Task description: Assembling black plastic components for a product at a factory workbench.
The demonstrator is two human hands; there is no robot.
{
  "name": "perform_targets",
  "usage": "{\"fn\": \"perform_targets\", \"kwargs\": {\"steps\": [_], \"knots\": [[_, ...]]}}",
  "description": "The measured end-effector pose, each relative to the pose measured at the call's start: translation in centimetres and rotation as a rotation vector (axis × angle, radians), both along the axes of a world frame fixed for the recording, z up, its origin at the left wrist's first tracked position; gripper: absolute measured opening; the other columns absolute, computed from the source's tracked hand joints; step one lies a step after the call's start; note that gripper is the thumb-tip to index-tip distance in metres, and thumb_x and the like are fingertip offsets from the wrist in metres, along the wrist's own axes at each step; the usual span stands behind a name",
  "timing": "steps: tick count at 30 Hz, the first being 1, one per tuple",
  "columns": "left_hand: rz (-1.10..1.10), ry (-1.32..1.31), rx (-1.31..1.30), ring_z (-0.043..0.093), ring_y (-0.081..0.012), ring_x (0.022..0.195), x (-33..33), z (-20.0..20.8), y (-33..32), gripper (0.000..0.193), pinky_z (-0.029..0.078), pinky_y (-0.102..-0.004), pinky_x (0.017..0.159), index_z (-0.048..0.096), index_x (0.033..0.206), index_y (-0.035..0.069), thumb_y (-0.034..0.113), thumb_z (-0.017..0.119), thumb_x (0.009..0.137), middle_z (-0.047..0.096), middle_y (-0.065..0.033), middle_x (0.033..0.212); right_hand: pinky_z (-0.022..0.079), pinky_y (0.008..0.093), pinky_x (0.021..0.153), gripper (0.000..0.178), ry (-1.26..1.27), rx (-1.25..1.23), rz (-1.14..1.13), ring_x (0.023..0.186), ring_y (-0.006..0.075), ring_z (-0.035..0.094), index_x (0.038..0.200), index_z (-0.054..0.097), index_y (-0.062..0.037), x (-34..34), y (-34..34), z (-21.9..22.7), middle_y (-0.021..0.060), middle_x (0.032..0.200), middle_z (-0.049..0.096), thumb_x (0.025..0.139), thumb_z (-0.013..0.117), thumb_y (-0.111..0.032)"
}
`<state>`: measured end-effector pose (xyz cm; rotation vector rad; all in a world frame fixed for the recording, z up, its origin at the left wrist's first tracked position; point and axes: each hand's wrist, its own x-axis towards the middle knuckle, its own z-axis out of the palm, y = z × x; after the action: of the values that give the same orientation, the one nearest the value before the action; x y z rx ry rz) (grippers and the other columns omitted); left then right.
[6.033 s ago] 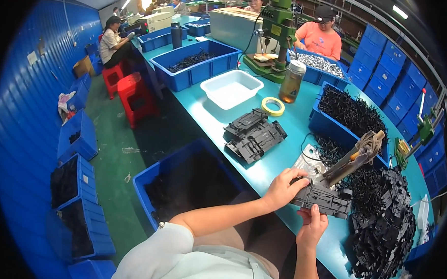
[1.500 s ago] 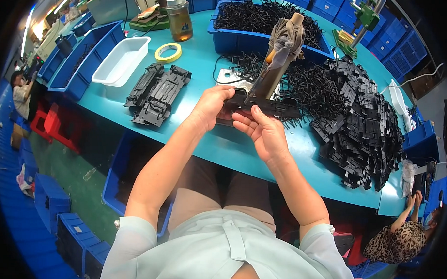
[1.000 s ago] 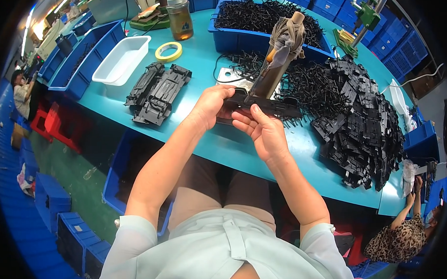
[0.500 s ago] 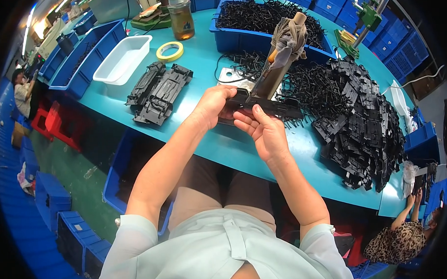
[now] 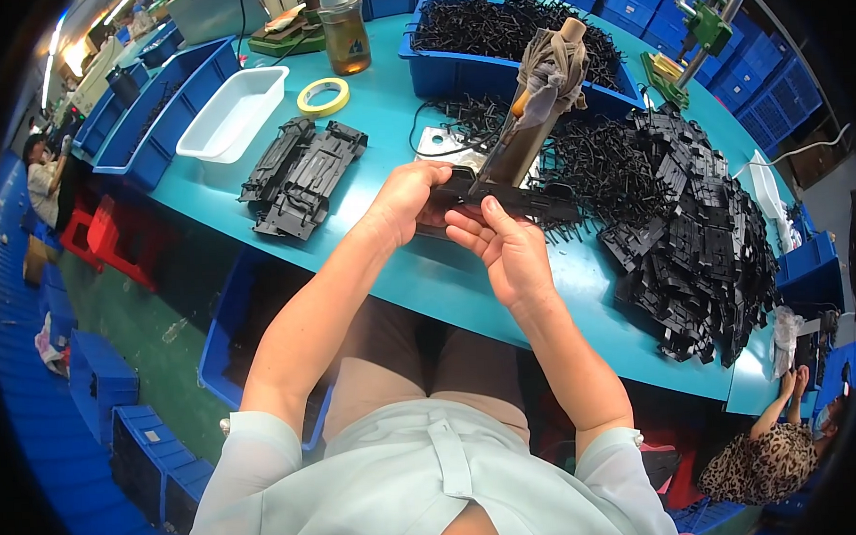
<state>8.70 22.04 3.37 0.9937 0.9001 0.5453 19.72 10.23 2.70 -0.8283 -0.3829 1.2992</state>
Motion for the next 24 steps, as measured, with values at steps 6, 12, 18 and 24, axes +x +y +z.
{"fn": "perform_targets", "kwargs": {"steps": [6,12,18,24], "knots": [[0.008,0.001,-0.009,0.064,-0.0222,0.083,-0.01,-0.05,0.02,0.028,0.055,-0.0357,0.070,0.056,0.113,0.001,0.016,0.047,0.092,0.062,-0.0118,0.102,0.056,0.0387,0.081,0.029,-0.005,0.003,-0.004,0.094,0.0297,0.063,0.109,0.053,0.0064,-0.03,0.07,-0.12,0.0180,0.104,0.060,0.093,0.056,-0.018],[-0.017,-0.010,-0.007,0.064,-0.0224,0.082,-0.25,-0.57,0.09,0.027,0.055,-0.0359,0.071,0.056,0.112,0.001,0.016,0.046,0.092,0.062,-0.0119,0.101,0.056,0.0381,0.080,0.029,-0.004,0.002,0.005,0.093,0.0291,0.064,0.110,0.053,0.0060,-0.27,-0.16,-0.28,0.0174,0.104,0.060,0.093,0.056,-0.018],[-0.009,-0.013,-0.004,0.064,-0.0222,0.081,-0.12,-0.30,0.00,0.027,0.056,-0.0358,0.070,0.057,0.112,0.001,0.016,0.047,0.091,0.063,-0.0118,0.100,0.055,0.0380,0.082,0.031,-0.039,0.004,-0.001,0.095,0.0287,0.064,0.111,0.053,0.0064,-0.28,-0.20,-0.20,0.0184,0.105,0.061,0.094,0.055,-0.019],[-0.037,0.016,-0.021,0.064,-0.0211,0.086,-0.17,-0.29,0.19,0.031,0.052,-0.0348,0.075,0.055,0.118,0.006,0.017,0.043,0.092,0.063,-0.0107,0.105,0.056,0.0368,0.079,0.030,-0.025,0.011,-0.019,0.092,0.0284,0.064,0.111,0.053,0.0065,-0.41,-0.09,-0.05,0.0172,0.104,0.060,0.093,0.056,-0.017]]}}
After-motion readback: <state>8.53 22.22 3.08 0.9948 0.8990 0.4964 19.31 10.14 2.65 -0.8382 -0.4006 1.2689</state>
